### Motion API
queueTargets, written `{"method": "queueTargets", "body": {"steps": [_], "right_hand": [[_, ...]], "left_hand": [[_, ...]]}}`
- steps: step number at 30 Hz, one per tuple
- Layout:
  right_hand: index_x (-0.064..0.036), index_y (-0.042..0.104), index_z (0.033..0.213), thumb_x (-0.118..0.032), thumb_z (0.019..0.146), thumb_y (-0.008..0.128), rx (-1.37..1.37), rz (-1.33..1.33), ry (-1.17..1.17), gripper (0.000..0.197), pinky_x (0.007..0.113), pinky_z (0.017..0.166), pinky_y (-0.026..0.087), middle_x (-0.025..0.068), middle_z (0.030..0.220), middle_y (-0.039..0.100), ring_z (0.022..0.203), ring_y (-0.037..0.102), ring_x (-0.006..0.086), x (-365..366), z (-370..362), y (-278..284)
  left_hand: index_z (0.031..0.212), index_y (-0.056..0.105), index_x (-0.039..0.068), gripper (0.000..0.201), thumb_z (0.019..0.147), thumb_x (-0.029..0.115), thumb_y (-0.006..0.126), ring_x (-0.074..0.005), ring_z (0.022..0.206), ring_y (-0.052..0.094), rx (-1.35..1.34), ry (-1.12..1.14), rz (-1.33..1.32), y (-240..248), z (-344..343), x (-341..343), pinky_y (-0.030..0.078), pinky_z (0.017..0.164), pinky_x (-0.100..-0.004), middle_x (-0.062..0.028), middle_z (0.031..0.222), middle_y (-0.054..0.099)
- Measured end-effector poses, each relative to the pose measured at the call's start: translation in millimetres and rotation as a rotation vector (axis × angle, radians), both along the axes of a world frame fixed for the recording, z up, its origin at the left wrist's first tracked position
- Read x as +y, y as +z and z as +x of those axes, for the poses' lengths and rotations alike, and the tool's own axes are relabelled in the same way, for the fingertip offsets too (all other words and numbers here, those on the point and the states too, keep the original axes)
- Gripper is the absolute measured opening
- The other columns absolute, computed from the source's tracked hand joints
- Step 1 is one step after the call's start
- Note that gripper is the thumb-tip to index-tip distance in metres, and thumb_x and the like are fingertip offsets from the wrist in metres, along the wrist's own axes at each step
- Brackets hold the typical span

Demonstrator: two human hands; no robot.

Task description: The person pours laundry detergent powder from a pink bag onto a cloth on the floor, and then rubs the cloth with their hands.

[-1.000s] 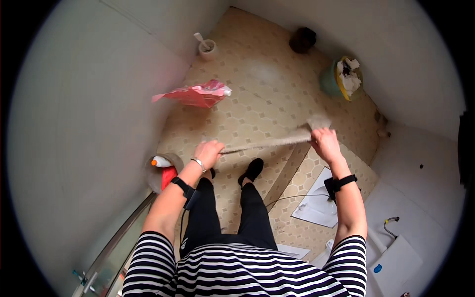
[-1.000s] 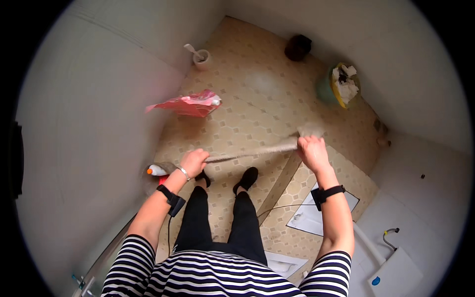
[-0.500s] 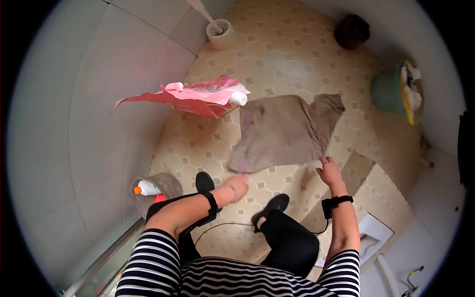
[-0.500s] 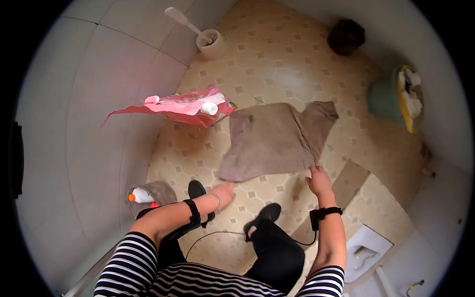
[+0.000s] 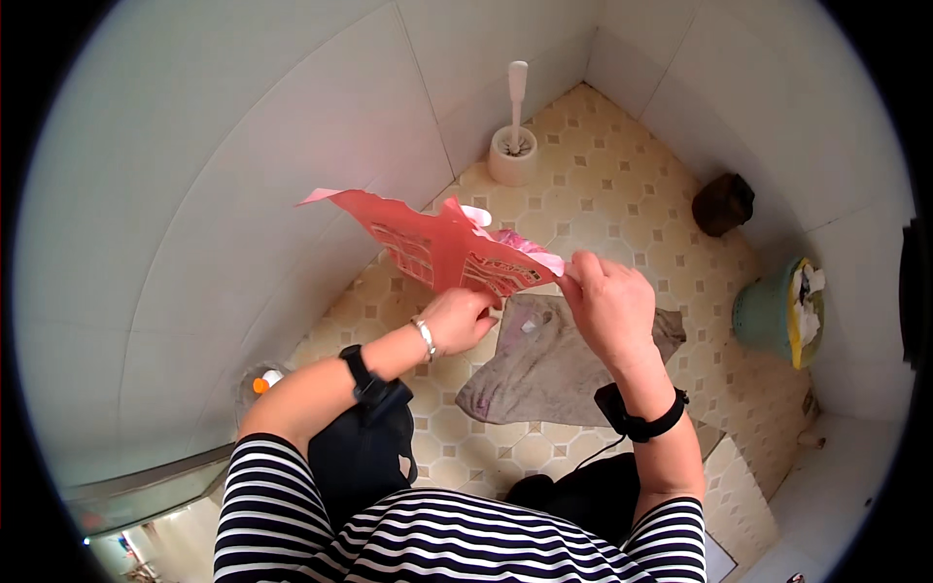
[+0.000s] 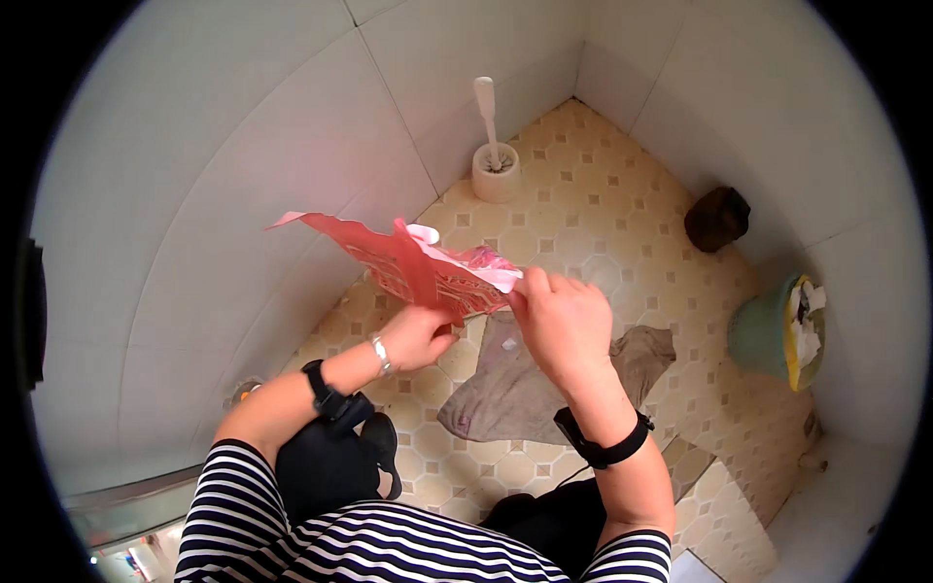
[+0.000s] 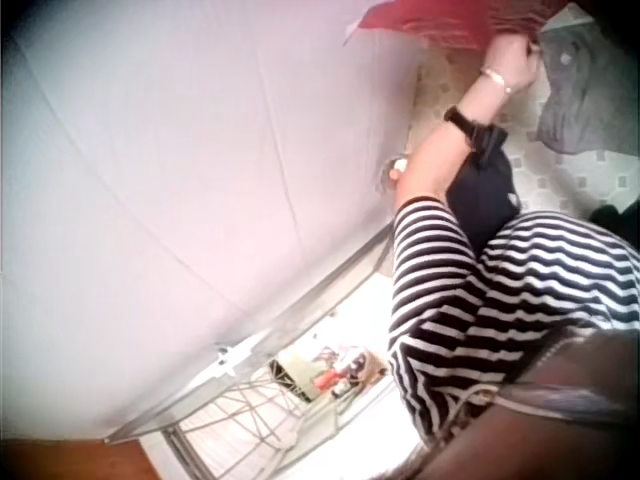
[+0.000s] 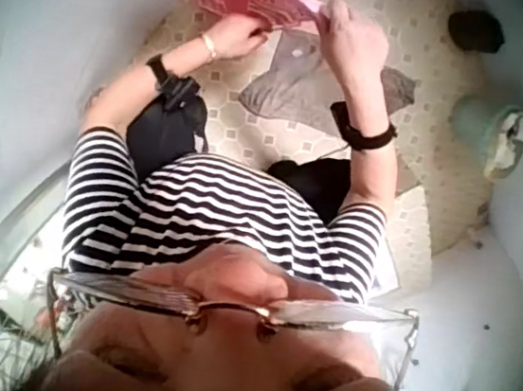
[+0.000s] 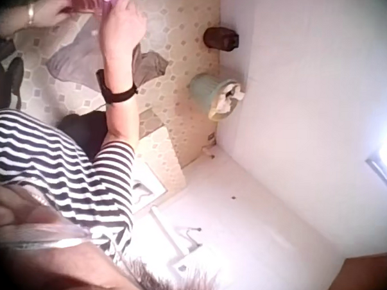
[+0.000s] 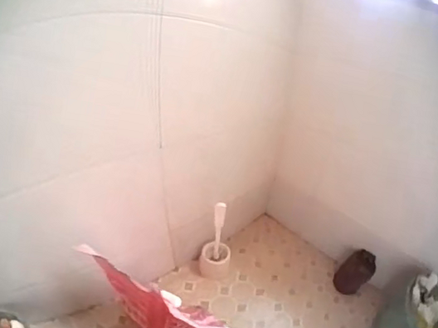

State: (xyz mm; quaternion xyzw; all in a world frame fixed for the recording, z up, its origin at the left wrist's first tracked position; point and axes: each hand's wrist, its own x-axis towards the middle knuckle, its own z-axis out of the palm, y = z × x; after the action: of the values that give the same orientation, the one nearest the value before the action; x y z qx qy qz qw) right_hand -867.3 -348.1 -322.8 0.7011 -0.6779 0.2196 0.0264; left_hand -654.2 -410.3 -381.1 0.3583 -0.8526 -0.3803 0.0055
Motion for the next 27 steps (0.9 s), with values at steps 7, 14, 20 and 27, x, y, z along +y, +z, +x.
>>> {"method": "queueTargets", "body": {"steps": [7, 14, 20, 27], "right_hand": [[-0.0073, 0.047, 0.072, -0.029, 0.076, 0.064, -0.232, -0.077, -0.1, 0.028, 0.041, 0.049, 0.041, 0.0104, 0.058, 0.053, 0.057, 0.054, 0.0316, -2.9, 10.4, -20.2], [-0.0065, 0.049, 0.079, -0.02, 0.072, 0.068, -0.145, -0.123, 0.149, 0.024, 0.037, 0.057, 0.039, 0.0077, 0.067, 0.051, 0.064, 0.05, 0.0273, 10.7, -4.0, -18.5], [-0.0056, 0.051, 0.085, -0.019, 0.074, 0.067, -0.369, -0.036, 0.166, 0.024, 0.034, 0.057, 0.041, 0.0083, 0.071, 0.055, 0.064, 0.053, 0.0266, 19.7, -7.7, -8.3], [-0.0033, 0.051, 0.091, -0.012, 0.072, 0.068, -0.344, 0.061, 0.074, 0.027, 0.033, 0.055, 0.043, 0.012, 0.076, 0.056, 0.066, 0.055, 0.0291, 20.3, -2.0, -6.3]], "left_hand": [[0.097, 0.06, 0.011, 0.036, 0.064, 0.018, 0.068, -0.0243, 0.088, 0.055, 0.389, -0.01, -1.208, 78.6, -46.3, -14.1, 0.043, 0.071, -0.0382, -0.0088, 0.091, 0.054], [0.062, 0.052, 0.01, 0.009, 0.061, 0.017, 0.057, -0.0216, 0.061, 0.049, 0.416, -0.226, -1.05, 57.5, -52.5, -25.0, 0.037, 0.054, -0.0363, -0.0021, 0.063, 0.048], [0.065, 0.052, 0.009, 0.01, 0.06, 0.016, 0.057, -0.023, 0.06, 0.049, 0.41, -0.225, -1.085, 56.7, -50.1, -21.2, 0.037, 0.053, -0.0366, -0.0044, 0.064, 0.048], [0.065, 0.051, 0.008, 0.012, 0.06, 0.015, 0.059, -0.0233, 0.063, 0.05, 0.504, -0.174, -1.029, 57.0, -49.6, -14.8, 0.037, 0.054, -0.0375, -0.0051, 0.065, 0.047]]}}
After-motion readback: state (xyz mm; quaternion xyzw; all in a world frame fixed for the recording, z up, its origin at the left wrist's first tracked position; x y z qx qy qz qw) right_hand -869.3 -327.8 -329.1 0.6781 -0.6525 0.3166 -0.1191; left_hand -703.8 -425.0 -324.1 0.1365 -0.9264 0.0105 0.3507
